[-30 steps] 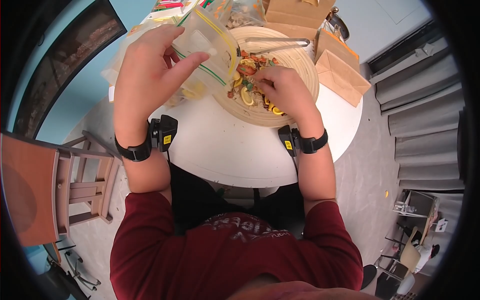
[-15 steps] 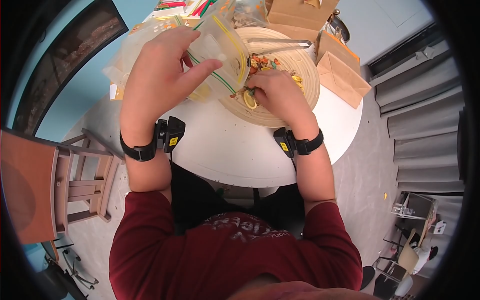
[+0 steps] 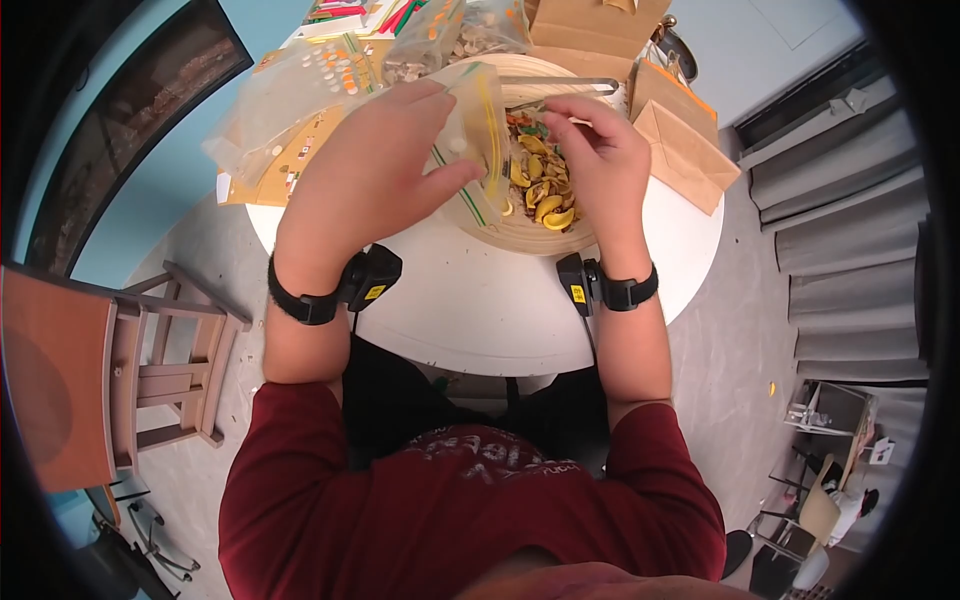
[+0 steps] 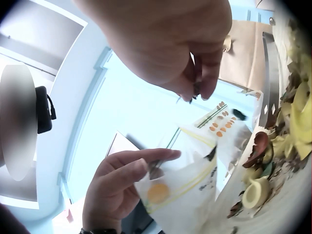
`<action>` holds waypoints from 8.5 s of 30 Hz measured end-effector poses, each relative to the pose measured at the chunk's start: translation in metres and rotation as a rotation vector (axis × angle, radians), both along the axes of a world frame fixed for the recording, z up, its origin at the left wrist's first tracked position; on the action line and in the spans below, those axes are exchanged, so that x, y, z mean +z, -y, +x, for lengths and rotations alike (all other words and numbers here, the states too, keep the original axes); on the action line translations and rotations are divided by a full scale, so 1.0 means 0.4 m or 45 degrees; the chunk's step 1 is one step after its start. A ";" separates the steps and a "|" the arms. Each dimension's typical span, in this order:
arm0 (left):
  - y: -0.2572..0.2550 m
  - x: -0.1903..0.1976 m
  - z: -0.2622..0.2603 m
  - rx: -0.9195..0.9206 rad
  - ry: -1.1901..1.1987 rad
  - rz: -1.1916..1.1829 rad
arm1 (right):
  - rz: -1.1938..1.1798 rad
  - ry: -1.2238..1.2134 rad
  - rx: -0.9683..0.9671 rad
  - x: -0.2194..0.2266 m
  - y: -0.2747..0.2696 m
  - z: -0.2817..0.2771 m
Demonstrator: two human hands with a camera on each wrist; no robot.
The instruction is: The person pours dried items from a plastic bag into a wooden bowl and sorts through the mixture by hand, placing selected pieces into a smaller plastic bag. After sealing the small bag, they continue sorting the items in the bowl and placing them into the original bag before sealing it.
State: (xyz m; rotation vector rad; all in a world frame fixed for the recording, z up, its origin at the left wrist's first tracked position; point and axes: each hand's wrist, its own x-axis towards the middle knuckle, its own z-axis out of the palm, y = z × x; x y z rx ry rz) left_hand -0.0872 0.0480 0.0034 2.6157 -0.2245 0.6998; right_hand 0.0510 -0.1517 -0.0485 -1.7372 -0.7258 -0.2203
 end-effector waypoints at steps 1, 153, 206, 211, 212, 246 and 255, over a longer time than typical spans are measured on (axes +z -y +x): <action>0.005 -0.003 0.003 -0.010 -0.004 0.002 | 0.115 0.004 -0.004 0.006 -0.003 -0.007; 0.107 -0.050 0.055 -0.047 -0.386 0.279 | 0.156 -0.706 0.297 0.061 0.057 -0.045; -0.064 0.062 -0.106 0.340 0.194 -0.361 | -0.498 -0.023 0.026 0.022 0.097 0.017; -0.096 0.042 -0.104 0.294 0.301 -0.275 | -0.734 0.152 0.108 0.055 0.046 0.017; -0.105 0.037 -0.102 0.263 0.320 -0.260 | -0.818 0.200 0.131 0.065 0.031 0.029; -0.123 0.002 -0.058 0.173 0.425 -0.110 | -1.359 0.375 0.170 -0.002 -0.130 0.156; -0.111 -0.010 -0.052 0.168 0.400 -0.147 | -1.091 -0.176 0.121 0.035 -0.073 0.181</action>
